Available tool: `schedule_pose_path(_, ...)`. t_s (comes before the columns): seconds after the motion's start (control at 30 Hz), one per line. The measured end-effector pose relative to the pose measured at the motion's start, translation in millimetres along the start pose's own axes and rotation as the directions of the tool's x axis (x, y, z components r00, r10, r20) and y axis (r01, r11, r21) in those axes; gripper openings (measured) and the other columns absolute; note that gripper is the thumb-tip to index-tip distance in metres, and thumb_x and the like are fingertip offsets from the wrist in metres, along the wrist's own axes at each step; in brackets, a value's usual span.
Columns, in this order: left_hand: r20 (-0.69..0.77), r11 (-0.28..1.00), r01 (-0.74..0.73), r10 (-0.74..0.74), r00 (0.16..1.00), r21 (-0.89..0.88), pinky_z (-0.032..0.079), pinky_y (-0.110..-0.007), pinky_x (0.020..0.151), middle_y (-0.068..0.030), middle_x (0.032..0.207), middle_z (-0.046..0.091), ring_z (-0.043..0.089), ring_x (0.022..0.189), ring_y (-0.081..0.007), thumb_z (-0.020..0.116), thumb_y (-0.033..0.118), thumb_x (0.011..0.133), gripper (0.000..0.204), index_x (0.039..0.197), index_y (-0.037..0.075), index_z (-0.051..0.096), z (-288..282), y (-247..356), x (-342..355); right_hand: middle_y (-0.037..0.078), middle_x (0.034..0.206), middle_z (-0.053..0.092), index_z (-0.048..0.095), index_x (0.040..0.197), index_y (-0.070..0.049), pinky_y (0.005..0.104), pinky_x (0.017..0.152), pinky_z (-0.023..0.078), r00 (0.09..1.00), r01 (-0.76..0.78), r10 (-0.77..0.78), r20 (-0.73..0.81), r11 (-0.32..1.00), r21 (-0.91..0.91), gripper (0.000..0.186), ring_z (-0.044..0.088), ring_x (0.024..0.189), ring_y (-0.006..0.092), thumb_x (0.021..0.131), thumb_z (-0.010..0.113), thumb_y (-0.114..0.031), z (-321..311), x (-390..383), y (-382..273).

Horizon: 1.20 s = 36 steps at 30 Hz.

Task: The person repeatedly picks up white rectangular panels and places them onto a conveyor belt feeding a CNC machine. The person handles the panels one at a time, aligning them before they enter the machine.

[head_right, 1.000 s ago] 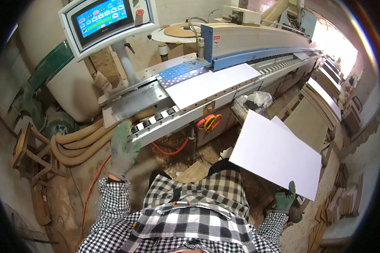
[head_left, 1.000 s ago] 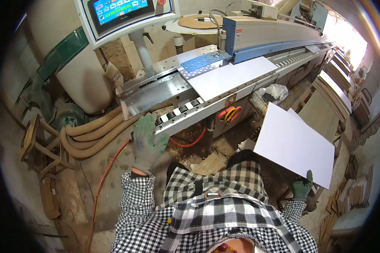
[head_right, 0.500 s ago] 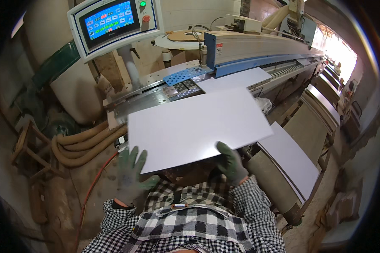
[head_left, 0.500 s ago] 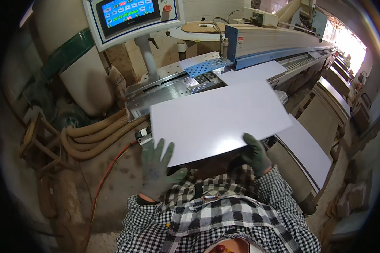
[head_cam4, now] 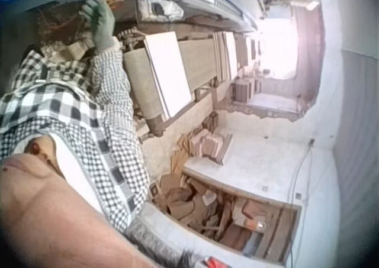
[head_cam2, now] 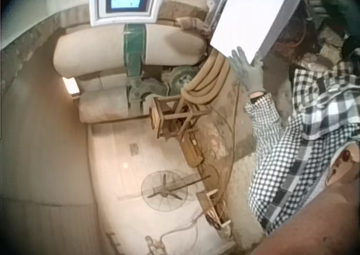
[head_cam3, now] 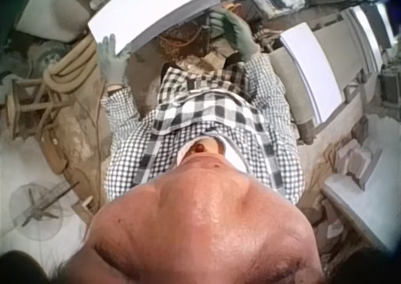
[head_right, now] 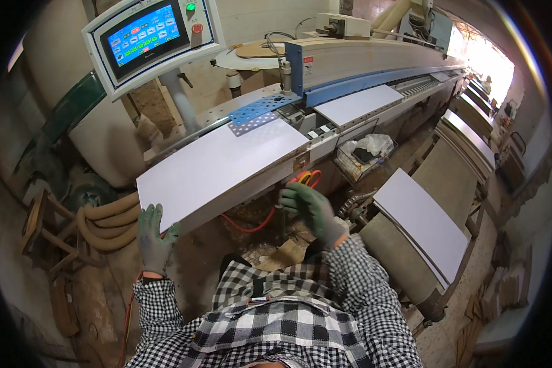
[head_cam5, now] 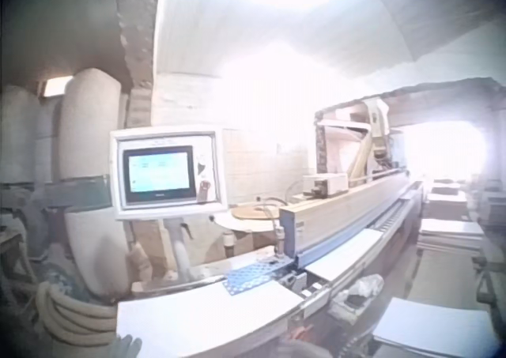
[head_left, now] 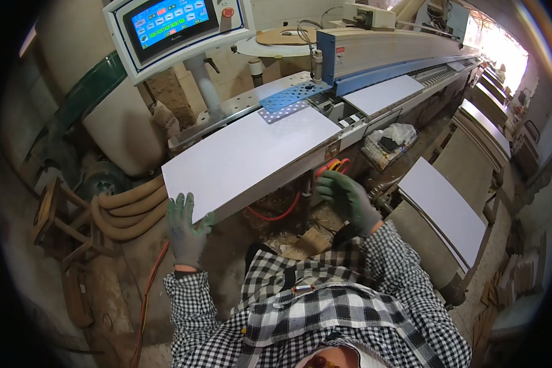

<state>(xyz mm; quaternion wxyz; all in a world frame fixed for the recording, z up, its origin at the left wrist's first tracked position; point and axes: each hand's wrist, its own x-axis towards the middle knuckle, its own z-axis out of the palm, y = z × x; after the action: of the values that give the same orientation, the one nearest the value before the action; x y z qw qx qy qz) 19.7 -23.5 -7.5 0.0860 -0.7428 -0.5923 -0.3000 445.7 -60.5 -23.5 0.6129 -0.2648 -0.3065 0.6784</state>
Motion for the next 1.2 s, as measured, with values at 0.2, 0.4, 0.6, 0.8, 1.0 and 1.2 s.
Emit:
schedule_pose_path(0.2,0.066,0.998,-0.037,0.041,0.997,-0.058,0.035,-0.052,0.116,-0.0134,0.15,0.051,0.041,0.141,-0.0401,0.074,0.052,0.084,0.072,0.143,0.016,0.057,20,-15,37,0.018,0.125,0.068,0.062,0.133,0.0,0.0402,0.099,0.051,0.739,-0.316,-0.488,-0.464,0.357,-0.879,0.05,0.067,0.11,0.0299,0.099,0.063,-0.036,-206,-110,-59)
schedule_pose_path(0.4,0.103,0.999,0.009,-0.004,0.995,-0.054,0.035,-0.049,0.118,-0.0152,0.151,0.049,0.039,0.144,-0.0383,0.075,0.047,0.086,0.071,0.145,0.014,0.055,5,-7,32,0.019,0.165,0.026,0.029,0.158,-0.005,0.0511,0.123,0.016,0.295,-0.955,-0.539,-0.789,-0.134,-0.265,0.088,0.02,0.153,0.0352,0.096,0.05,-0.062,-238,-191,-101)
schedule_pose_path(0.6,0.061,0.996,0.001,0.004,0.998,-0.084,0.037,-0.051,0.116,-0.0132,0.151,0.05,0.039,0.143,-0.04,0.08,0.042,0.082,0.072,0.144,0.015,0.056,10,-10,31,0.017,0.166,0.024,0.02,0.161,-0.007,0.0483,0.125,0.012,0.415,-0.905,-0.586,-0.696,-0.345,-0.249,0.09,0.02,0.153,0.0352,0.096,0.048,-0.062,-207,-214,-61)
schedule_pose_path(0.8,0.086,0.996,0.027,-0.02,0.996,-0.085,0.035,-0.05,0.117,-0.0128,0.152,0.049,0.038,0.145,-0.0385,0.08,0.043,0.082,0.073,0.145,0.016,0.055,9,-7,33,0.017,0.163,0.031,0.028,0.159,-0.006,0.0469,0.124,0.013,0.438,-0.897,-0.564,-0.7,-0.333,-0.292,0.086,0.023,0.152,0.0352,0.095,0.053,-0.058,-189,-229,-44)
schedule_pose_path(1.0,0.115,0.996,0.049,-0.04,0.993,-0.078,0.034,-0.05,0.118,-0.0121,0.154,0.048,0.036,0.146,-0.0378,0.076,0.049,0.084,0.074,0.147,0.018,0.053,8,-5,33,0.009,0.114,0.071,0.069,0.115,-0.006,0.0389,0.089,0.055,0.337,-0.23,-0.525,-0.781,0.759,-0.609,0.033,0.065,0.104,0.0268,0.096,0.069,-0.033,-200,-257,0)
schedule_pose_path(1.2,0.129,0.997,0.052,-0.045,0.991,-0.055,0.033,-0.048,0.12,-0.0136,0.154,0.047,0.035,0.147,-0.0362,0.075,0.046,0.087,0.071,0.147,0.015,0.053,1,-3,32,0.012,0.144,0.057,0.057,0.133,-0.008,0.044,0.103,0.052,0.101,0.706,-0.062,-0.993,0.708,0.027,0.047,0.057,0.129,0.0282,0.097,0.066,-0.037,-256,-266,-24)
